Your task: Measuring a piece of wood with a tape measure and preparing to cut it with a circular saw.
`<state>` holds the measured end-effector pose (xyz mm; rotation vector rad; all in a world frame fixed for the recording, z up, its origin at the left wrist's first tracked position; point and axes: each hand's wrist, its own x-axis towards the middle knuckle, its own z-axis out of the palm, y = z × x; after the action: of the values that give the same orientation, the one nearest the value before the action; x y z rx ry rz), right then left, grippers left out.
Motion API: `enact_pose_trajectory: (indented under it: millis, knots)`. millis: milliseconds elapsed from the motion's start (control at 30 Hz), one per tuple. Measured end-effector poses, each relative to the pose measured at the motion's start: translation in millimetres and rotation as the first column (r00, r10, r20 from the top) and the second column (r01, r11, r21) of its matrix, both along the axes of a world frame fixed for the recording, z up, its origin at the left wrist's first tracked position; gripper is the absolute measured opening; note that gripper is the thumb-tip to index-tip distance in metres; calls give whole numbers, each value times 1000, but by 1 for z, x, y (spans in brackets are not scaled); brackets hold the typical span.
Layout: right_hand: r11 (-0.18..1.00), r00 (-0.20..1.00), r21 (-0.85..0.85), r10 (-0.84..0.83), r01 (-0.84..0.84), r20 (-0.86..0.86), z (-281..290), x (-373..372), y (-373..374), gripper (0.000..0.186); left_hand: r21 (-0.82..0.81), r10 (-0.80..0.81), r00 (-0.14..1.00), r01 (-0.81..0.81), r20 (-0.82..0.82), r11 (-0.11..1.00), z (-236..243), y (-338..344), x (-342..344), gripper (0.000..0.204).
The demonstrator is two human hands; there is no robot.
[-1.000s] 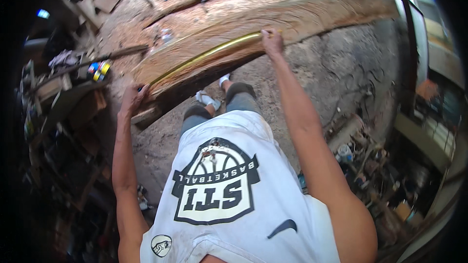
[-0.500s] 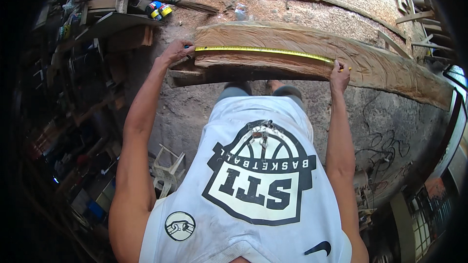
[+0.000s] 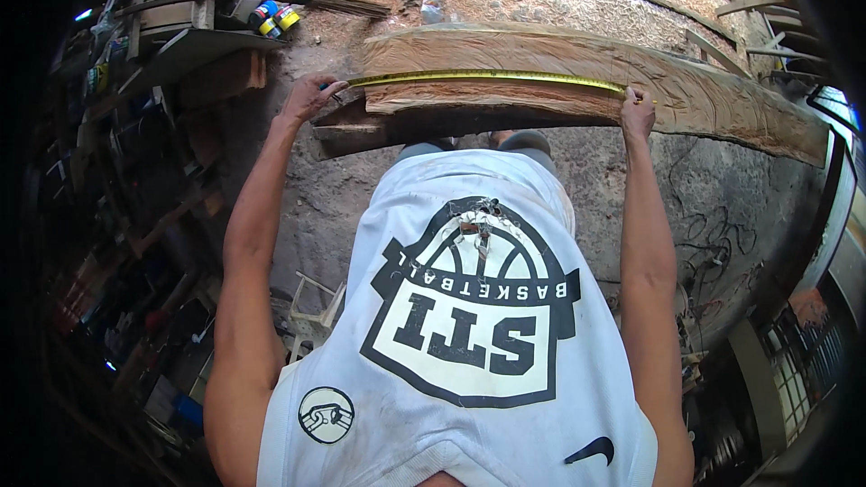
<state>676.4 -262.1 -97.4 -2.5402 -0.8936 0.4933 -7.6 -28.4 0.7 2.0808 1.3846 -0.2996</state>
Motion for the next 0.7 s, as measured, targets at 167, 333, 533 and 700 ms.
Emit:
enact_pose_trajectory:
  millis: [167, 333, 533, 700]
  knots:
    - [995, 999, -91, -24, 28, 44, -5, 10, 4, 38, -57, 55, 997, -57, -47, 997, 4, 18, -40, 40]
    - [994, 1000, -112, 3, 0, 26, -17, 24, 5, 37, -62, 22, 1000, -21, 21, 998, 9, 38, -74, 43]
    - [970, 999, -242, -12, 21, 38, -28, 44, 6, 40, -202, 72, 996, -82, -55, 976, 15, 51, -85, 45]
    - [970, 1000, -242, 7, -3, 17, -30, 47, 9, 39, -175, 15, 1000, -16, -5, 984, 16, 55, -90, 48]
